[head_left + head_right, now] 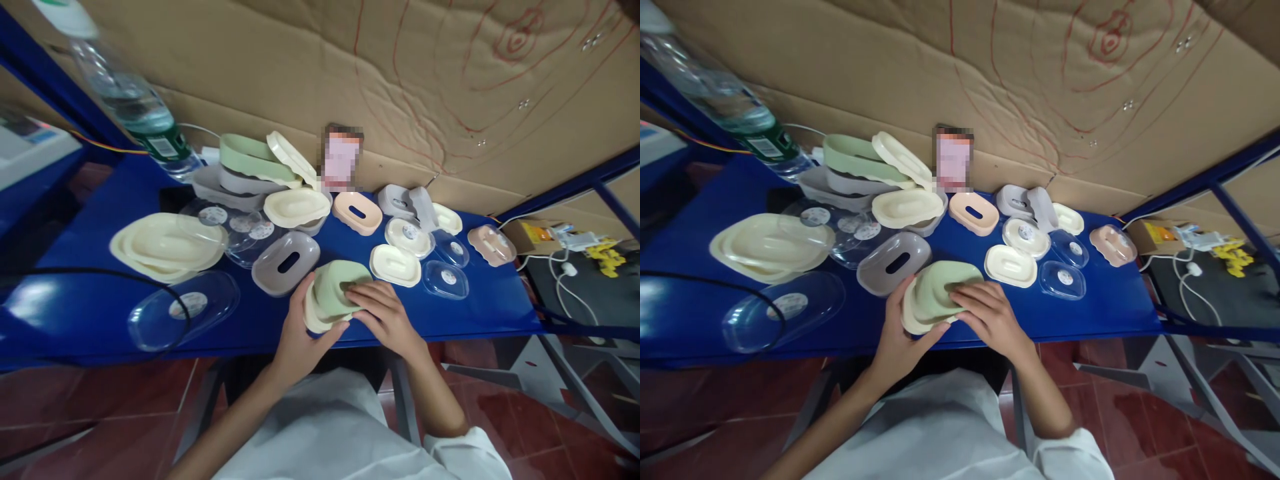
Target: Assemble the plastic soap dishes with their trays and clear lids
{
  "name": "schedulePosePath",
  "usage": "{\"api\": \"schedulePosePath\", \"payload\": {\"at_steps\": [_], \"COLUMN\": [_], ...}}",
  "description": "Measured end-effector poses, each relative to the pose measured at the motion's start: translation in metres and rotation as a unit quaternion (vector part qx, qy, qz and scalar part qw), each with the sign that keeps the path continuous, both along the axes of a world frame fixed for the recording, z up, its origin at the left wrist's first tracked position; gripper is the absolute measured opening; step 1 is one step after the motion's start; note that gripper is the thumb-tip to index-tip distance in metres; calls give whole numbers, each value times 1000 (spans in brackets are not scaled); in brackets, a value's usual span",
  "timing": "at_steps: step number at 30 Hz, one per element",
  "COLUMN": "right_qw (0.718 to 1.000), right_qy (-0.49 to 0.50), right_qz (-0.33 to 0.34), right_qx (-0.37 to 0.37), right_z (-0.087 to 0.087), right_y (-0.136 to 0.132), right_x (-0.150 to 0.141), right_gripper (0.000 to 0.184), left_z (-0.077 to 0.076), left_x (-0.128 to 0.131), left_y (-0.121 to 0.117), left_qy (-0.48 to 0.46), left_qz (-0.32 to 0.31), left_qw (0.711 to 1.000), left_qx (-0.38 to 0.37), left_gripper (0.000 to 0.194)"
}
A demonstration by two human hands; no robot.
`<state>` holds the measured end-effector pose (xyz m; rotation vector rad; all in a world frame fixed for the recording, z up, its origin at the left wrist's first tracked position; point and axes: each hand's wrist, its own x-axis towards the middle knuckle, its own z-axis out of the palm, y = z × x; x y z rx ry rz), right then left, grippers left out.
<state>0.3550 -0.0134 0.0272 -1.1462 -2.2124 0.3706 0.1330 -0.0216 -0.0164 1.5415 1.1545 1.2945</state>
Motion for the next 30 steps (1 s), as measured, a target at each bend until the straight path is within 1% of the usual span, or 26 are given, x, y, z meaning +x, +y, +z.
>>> {"api": "schedulePosePath", "payload": {"at_steps": [3, 6, 9, 13, 16, 17, 19, 22, 24, 27, 29, 30], "right_qw": [999, 997, 994, 988, 985, 986, 992, 999, 997, 992, 992, 991], "right_qy": [-20, -34, -47, -77, -86, -80, -58, -42, -60, -83, -73, -66], "right_qz": [-36, -71, -100, -134, -146, -141, -108, -18, 19, 27, 15, 2], "right_qx": [21, 19, 17, 17, 24, 26, 26, 26, 46, 88, 104, 113], "right_z": [0, 3, 4, 0, 0, 3, 11, 20, 21, 16, 14, 15], "right_y": [9, 22, 36, 56, 62, 60, 48, 18, -3, -21, -20, -16], "right_x": [-3, -10, -16, -17, -14, -13, -11, -10, -12, -13, -9, -4], "right_gripper": [35, 35, 36, 35, 37, 39, 43, 47, 49, 35, 37, 39], "left_z": [-4, -9, -11, -10, -8, -7, -6, -5, -5, -6, -7, -6], "left_x": [3, 4, 4, 3, 2, 1, 1, 0, -1, -3, -3, -3], "left_y": [-3, -6, -8, -8, -8, -8, -8, -9, -8, -6, -3, -2], "left_qy": [-33, -49, -48, -48, -41, -41, -49, -82, -104, -129, -149, -161], "left_qz": [25, 45, 48, 48, 48, 46, 39, 30, 20, -17, -55, -74], "left_qw": [999, 996, 995, 993, 992, 991, 991, 991, 992, 991, 987, 983], "left_qx": [26, 62, 73, 92, 112, 116, 119, 99, 68, 7, -33, -47], "left_gripper": [87, 89, 88, 88, 86, 86, 87, 89, 90, 99, 107, 109]}}
